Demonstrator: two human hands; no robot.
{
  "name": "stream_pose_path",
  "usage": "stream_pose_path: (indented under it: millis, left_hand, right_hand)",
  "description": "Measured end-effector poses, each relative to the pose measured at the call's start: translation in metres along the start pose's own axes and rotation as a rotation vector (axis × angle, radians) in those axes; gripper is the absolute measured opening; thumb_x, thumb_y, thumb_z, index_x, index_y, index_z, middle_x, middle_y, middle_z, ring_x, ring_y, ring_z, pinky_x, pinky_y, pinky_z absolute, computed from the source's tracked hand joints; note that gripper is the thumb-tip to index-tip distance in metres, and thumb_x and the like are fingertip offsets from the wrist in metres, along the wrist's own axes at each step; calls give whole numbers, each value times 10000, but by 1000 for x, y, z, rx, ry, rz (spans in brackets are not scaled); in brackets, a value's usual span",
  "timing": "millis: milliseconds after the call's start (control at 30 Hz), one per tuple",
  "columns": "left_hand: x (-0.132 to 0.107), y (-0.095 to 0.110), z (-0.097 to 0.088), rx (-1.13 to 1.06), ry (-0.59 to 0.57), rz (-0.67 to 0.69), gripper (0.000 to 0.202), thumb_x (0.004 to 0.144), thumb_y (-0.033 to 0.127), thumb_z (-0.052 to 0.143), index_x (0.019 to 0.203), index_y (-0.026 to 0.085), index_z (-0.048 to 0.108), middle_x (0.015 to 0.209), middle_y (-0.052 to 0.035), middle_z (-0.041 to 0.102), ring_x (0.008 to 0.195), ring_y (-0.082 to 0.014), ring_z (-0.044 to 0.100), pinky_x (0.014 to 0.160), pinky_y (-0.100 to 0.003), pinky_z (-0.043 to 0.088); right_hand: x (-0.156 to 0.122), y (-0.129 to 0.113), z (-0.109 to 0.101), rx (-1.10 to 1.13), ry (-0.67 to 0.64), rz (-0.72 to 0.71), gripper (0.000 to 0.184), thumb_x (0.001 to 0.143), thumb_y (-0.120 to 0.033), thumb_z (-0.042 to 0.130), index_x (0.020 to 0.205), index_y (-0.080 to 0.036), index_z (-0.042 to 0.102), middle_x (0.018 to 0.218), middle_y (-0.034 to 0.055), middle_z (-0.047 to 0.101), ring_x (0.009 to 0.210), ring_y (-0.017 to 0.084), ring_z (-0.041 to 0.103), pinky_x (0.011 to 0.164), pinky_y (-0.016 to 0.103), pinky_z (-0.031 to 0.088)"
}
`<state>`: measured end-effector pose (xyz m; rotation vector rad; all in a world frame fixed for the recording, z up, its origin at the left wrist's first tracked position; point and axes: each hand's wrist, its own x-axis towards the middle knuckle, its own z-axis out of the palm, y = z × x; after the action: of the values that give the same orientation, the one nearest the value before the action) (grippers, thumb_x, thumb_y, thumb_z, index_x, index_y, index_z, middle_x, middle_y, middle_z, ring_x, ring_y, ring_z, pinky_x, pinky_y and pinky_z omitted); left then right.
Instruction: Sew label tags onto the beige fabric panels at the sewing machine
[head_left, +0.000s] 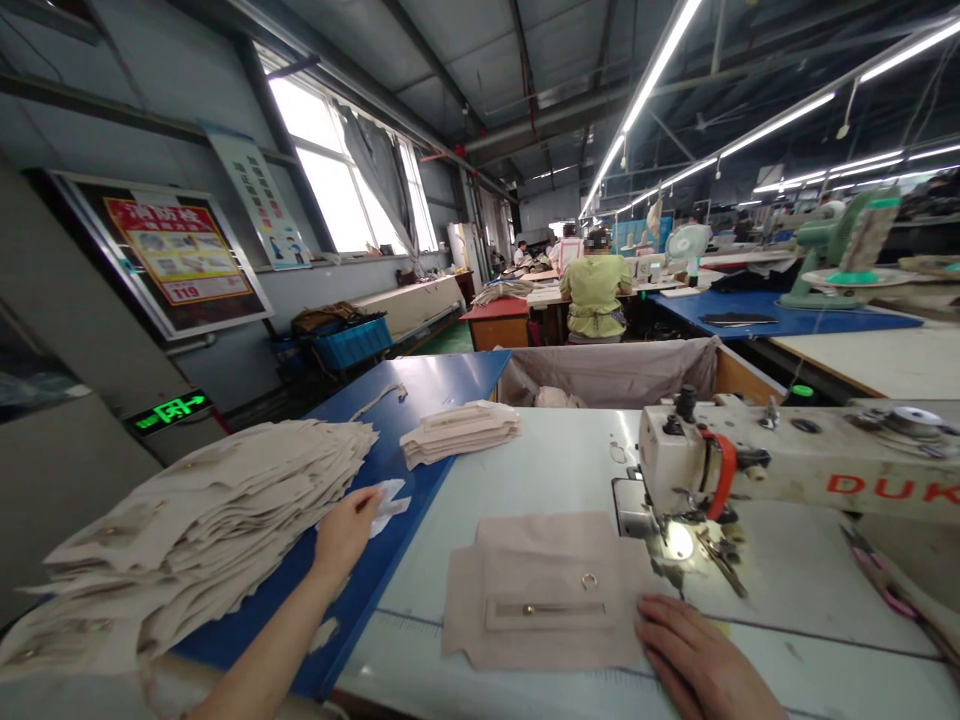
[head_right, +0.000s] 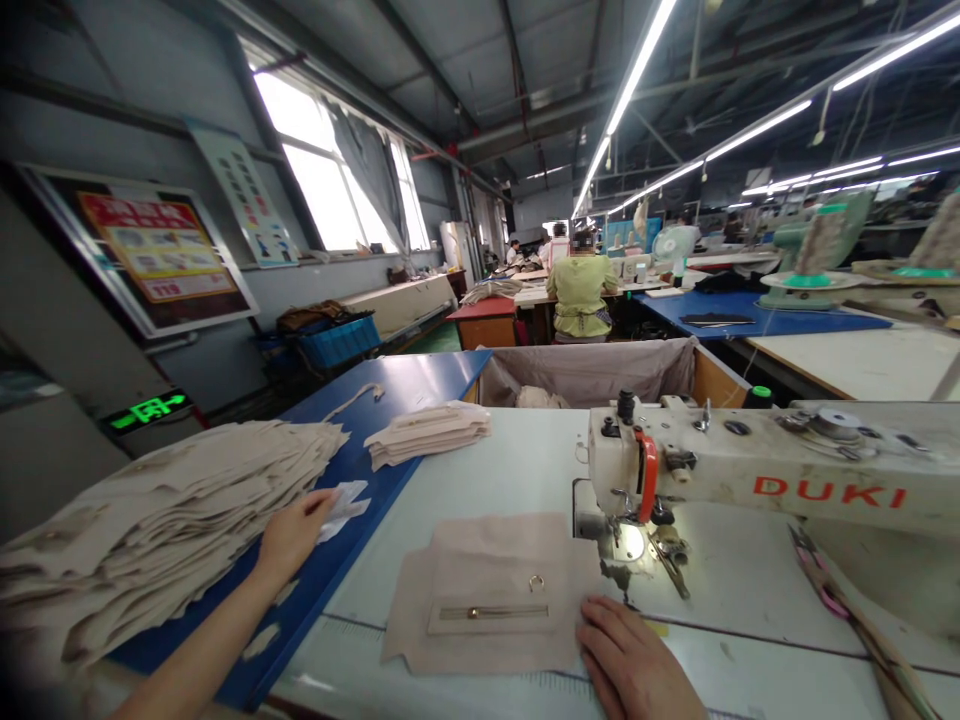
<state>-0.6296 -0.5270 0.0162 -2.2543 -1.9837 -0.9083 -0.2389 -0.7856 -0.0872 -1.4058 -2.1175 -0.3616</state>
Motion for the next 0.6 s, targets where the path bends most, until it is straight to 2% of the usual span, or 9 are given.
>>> stream_pose_path:
  millis: [67,133,200,267,333,433,500,600]
  left_hand:
    - [-3,16,1,-20,8,112,380,825,398,419,850,185,733,905,-97,758,866,-281,707,768,-362,557]
    - [-12,39,10,-59,30,357,402,877,428,405,898,186,726,963,-99,750,943,-277,689,873,-388,538]
    - [-28,70,26,-113,73,646,410,937,432,383,929,192,715,958,-89,746,936,-256,683,900,-391,533]
    - [-50,107,45,-177,115,832,392,981,387,362,959,194,702,939,-76,740,897,-229,679,877,-373,545]
    - [-75,146,65,-253,137,908,362,1001,323,358,989,178,689,925,-75,728,873,-210,668,852,-355,550]
    - [-109,194,94,-364,121,915,302,994,224,381,997,152,675,920,-82,708,879,-198,649,848,-339,546]
    - [-125,212,110,-367,74,970,279,968,137,397,966,152,676,901,-77,701,876,-199,642,848,-343,544]
    - [-136,221,125,-271,-43,1085,279,913,42,432,871,166,677,855,-60,686,841,-200,631,808,-337,547]
  right_hand:
    - [2,-7,-2,7,-57,63,211,886,-201,581,1066,-197,691,1146,86,715,1043,239,689,888,338,591]
    - [6,-17,-6,23,-145,158,284,860,-167,597,1134,-175,671,1238,107,671,1133,269,643,951,393,560]
    - [11,-25,-10,61,-225,261,340,862,-170,598,1199,-163,642,1319,117,617,1217,285,584,1021,437,507]
    - [15,-29,-13,108,-300,328,377,881,-191,588,1256,-156,606,1377,125,569,1281,290,526,1075,467,450]
    - [17,-29,-16,153,-340,358,391,906,-222,570,1291,-151,579,1412,132,535,1322,284,481,1113,475,400]
    - [16,-26,-20,203,-343,359,390,939,-267,534,1312,-157,562,1427,127,521,1351,265,444,1148,462,347]
    - [14,-24,-21,219,-333,358,405,952,-290,517,1334,-160,547,1435,121,513,1362,256,426,1159,449,327]
    - [10,-24,-23,225,-333,367,444,965,-319,498,1381,-165,504,1452,110,497,1374,243,405,1165,425,318]
